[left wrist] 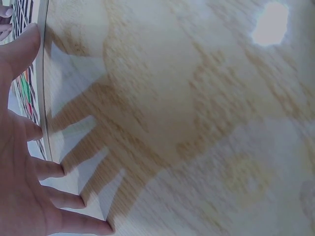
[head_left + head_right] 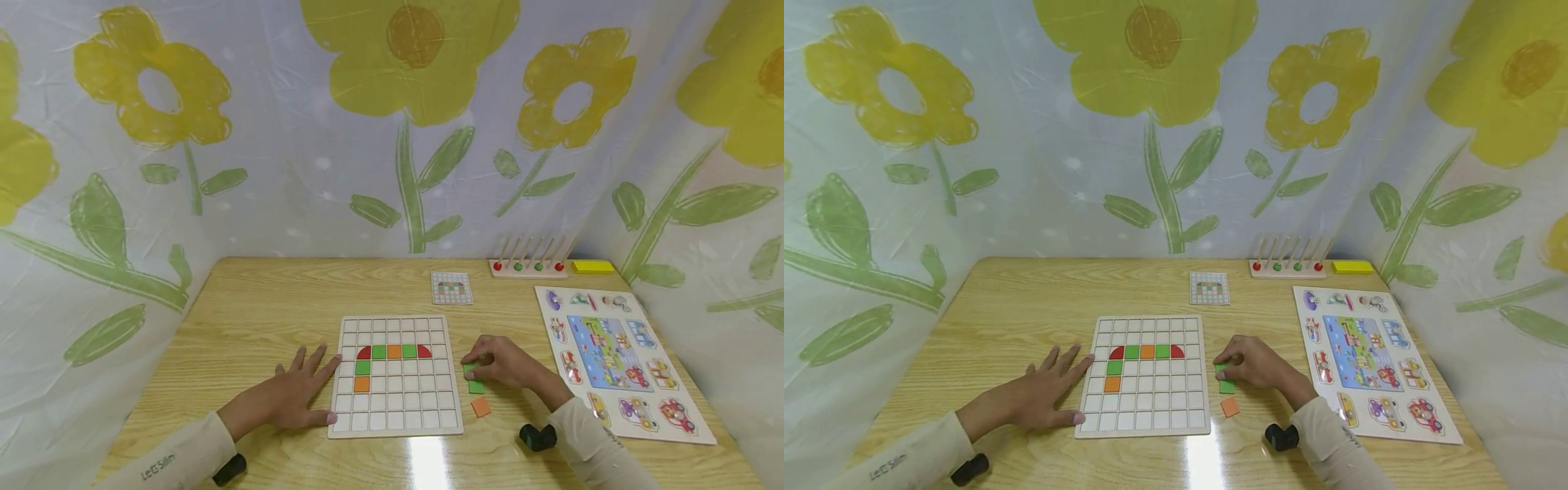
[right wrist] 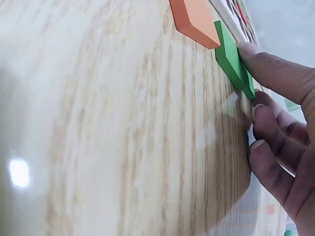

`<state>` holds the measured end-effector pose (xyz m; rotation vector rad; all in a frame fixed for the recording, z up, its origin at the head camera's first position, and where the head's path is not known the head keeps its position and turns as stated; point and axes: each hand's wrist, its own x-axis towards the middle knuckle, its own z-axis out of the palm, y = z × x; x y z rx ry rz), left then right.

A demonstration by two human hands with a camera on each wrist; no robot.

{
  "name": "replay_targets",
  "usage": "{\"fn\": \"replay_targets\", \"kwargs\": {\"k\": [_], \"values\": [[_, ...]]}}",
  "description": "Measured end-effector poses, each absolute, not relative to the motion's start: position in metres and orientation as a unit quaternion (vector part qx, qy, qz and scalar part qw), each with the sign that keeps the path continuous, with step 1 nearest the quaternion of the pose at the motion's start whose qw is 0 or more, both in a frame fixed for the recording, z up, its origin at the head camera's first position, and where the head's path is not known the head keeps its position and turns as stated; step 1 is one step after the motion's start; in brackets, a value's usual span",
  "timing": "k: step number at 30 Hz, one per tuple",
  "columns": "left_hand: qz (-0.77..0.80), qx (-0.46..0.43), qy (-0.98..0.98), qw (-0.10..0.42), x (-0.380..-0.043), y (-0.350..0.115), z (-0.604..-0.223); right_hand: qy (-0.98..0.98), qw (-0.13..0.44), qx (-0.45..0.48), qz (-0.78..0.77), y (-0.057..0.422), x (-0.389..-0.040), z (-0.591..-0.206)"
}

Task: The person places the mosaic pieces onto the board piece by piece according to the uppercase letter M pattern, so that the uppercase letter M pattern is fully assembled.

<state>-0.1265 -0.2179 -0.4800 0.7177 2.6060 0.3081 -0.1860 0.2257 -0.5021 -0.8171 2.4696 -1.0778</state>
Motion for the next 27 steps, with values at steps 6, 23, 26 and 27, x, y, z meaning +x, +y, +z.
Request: {"fn": "replay_targets", "kwargs": {"k": [6,23,26,27], "values": [[0.112,0.252,0.936,0.218,-0.1260,-0.2176,-0.4803,0.855,0.166,-0.297,-0.392,0.2272,-0.1861,-0.5052],[0.117,0.252,0.937,0.213,-0.1248,-0.2174,-0.4791,0.843,0.196,-0.292,-0.406,0.2222,-0.1869,-0.5056],[0.116,0.252,0.937,0.213,-0.1245,-0.2169,-0.4782,0.844,0.197,-0.294,-0.404,0.2211,-0.1863,-0.5046],[0.115,0.252,0.937,0.213,-0.1245,-0.2168,-0.4779,0.844,0.196,-0.296,-0.402,0.2209,-0.1863,-0.5042]]}}
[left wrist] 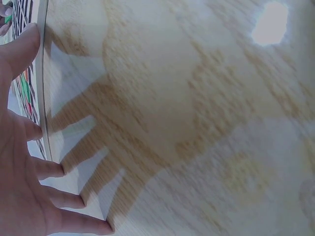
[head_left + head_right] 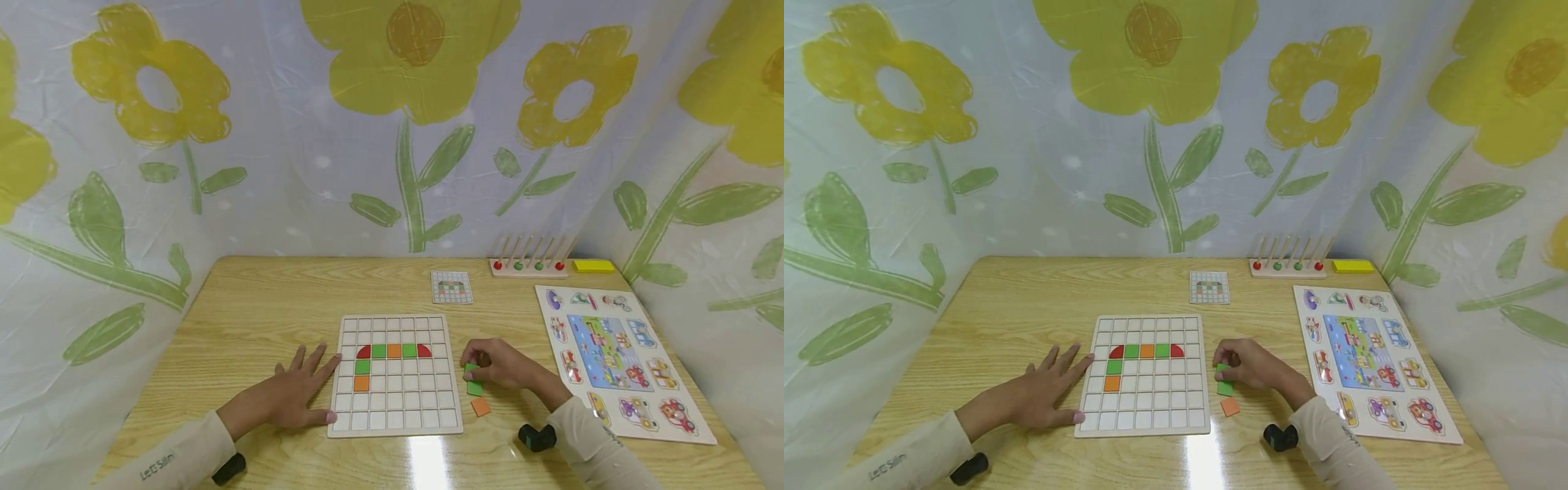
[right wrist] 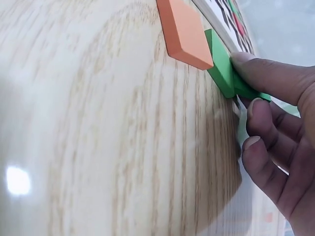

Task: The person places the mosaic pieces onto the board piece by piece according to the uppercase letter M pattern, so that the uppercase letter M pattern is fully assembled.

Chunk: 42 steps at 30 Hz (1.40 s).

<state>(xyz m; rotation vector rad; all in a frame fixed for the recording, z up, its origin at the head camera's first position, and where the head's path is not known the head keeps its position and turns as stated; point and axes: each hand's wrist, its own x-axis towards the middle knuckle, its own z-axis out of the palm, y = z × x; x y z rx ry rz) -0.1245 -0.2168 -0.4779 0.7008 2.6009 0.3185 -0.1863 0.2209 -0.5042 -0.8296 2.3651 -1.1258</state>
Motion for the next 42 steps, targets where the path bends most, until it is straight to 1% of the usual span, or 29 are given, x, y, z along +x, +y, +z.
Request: {"fn": "replay_targets", "kwargs": {"k": [8,30,42], "values": [[0.114,0.256,0.936,0.214,-0.125,-0.216,-0.477,0.854,0.176,-0.295,-0.391,0.219,-0.187,-0.500],[0.110,0.258,0.937,0.209,-0.125,-0.217,-0.477,0.849,0.181,-0.290,-0.402,0.212,-0.183,-0.490],[0.111,0.260,0.936,0.209,-0.125,-0.218,-0.478,0.849,0.162,-0.294,-0.409,0.210,-0.182,-0.490]]}}
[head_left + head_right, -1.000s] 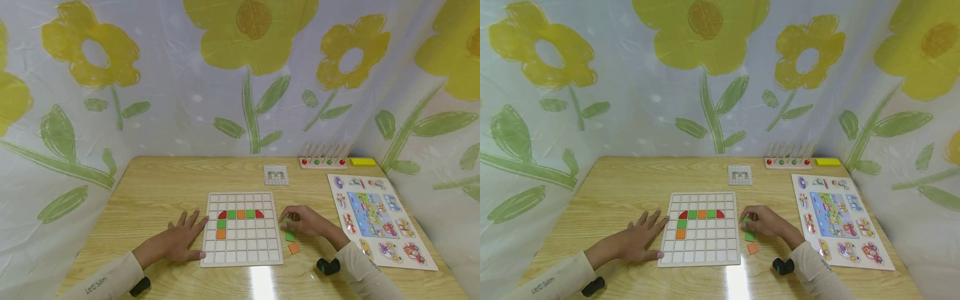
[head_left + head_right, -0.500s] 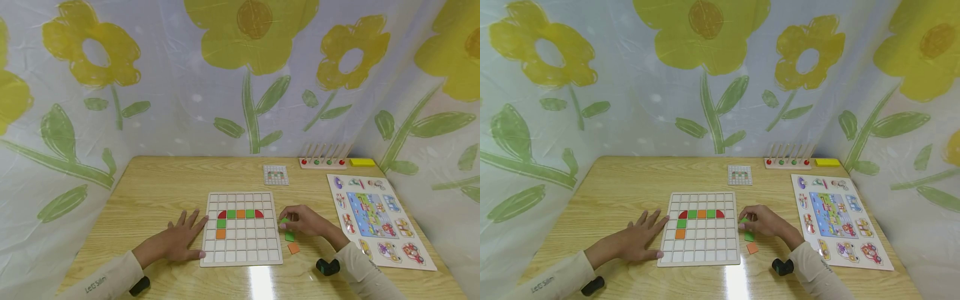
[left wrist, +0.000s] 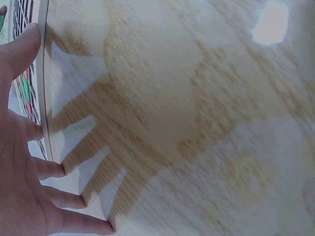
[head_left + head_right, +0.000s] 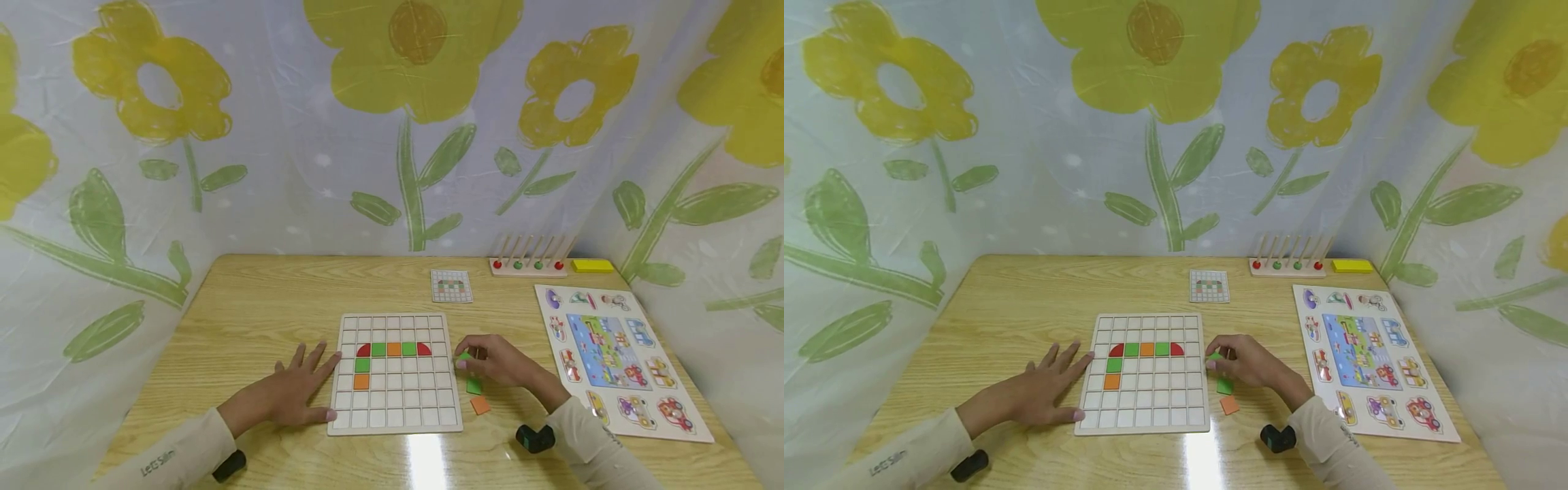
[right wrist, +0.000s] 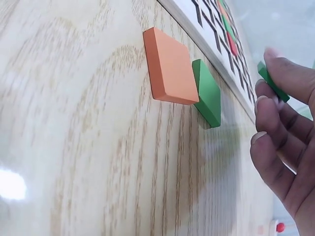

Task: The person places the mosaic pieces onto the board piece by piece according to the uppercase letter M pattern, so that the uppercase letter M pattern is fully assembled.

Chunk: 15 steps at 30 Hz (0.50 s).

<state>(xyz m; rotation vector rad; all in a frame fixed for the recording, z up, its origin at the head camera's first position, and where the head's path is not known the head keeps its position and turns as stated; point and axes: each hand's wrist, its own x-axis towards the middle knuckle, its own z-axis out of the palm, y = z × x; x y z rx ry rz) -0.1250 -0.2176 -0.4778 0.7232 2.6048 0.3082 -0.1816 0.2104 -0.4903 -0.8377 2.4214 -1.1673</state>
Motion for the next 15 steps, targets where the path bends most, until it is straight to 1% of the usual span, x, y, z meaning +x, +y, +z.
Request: {"fn": "replay_targets", "kwargs": {"k": [15], "values": [[0.112,0.258,0.937,0.209,-0.124,-0.217,-0.476,0.848,0.202,-0.273,-0.407,0.200,-0.175,-0.490]]}}
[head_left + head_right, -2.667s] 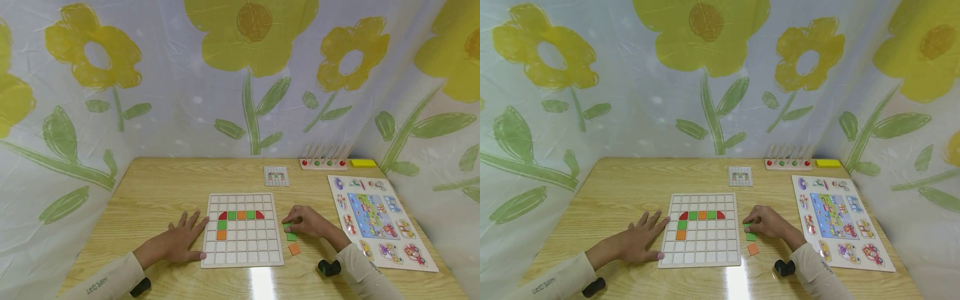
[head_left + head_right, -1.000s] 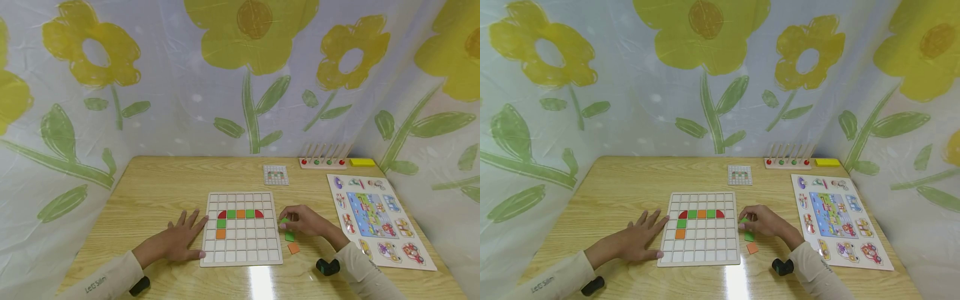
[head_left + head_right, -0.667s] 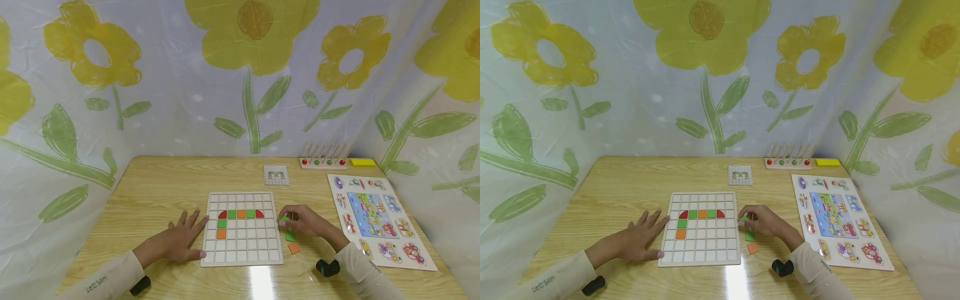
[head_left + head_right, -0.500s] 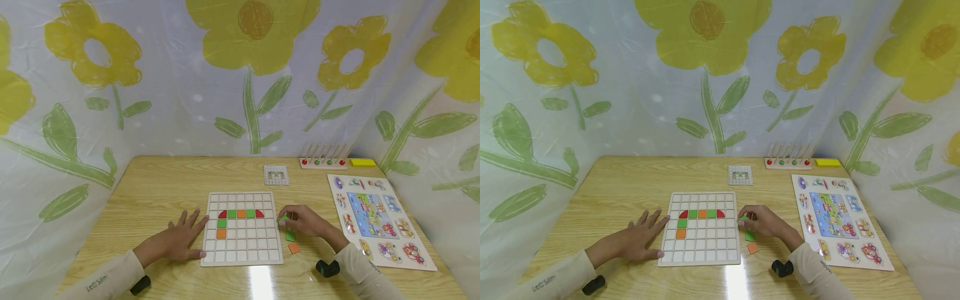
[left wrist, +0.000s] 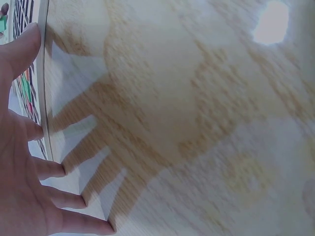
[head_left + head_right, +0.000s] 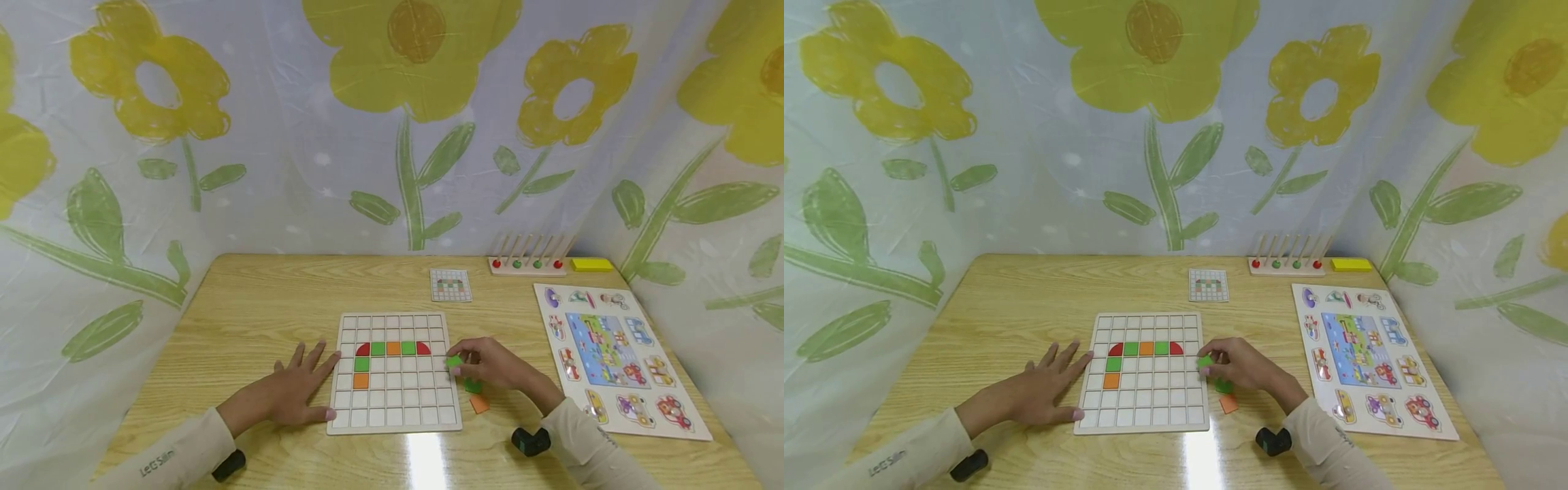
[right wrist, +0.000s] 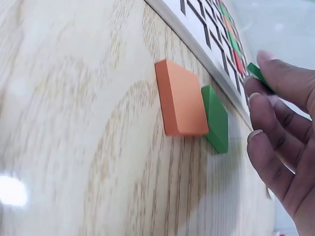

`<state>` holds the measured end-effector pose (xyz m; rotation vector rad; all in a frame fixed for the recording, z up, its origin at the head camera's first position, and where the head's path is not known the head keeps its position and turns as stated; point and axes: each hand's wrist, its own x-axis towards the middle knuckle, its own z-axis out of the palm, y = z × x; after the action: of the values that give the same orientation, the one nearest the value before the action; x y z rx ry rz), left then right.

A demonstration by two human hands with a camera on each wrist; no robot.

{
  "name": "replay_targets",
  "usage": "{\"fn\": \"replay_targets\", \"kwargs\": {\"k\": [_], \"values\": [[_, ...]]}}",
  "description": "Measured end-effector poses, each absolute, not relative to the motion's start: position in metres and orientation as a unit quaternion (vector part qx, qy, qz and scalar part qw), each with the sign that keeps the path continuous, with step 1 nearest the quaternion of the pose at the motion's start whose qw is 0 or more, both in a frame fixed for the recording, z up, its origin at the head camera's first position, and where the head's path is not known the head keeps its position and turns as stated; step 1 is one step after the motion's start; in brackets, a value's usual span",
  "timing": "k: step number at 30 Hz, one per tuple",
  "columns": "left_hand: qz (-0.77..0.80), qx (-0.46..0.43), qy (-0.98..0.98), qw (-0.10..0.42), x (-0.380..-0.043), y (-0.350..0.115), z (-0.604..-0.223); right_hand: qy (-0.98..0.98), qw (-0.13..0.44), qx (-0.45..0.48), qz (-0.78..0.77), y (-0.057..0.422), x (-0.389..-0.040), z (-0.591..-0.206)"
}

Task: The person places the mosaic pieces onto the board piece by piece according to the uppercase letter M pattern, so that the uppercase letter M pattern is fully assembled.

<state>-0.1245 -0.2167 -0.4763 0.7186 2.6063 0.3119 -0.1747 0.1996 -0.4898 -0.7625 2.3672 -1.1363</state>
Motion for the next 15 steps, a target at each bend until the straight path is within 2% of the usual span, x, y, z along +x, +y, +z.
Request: {"fn": "replay_targets", "kwargs": {"k": [15], "values": [[0.114,0.261,0.936,0.206,-0.124,-0.217,-0.477,0.846,0.203,-0.274,-0.410,0.187,-0.168,-0.485]]}}
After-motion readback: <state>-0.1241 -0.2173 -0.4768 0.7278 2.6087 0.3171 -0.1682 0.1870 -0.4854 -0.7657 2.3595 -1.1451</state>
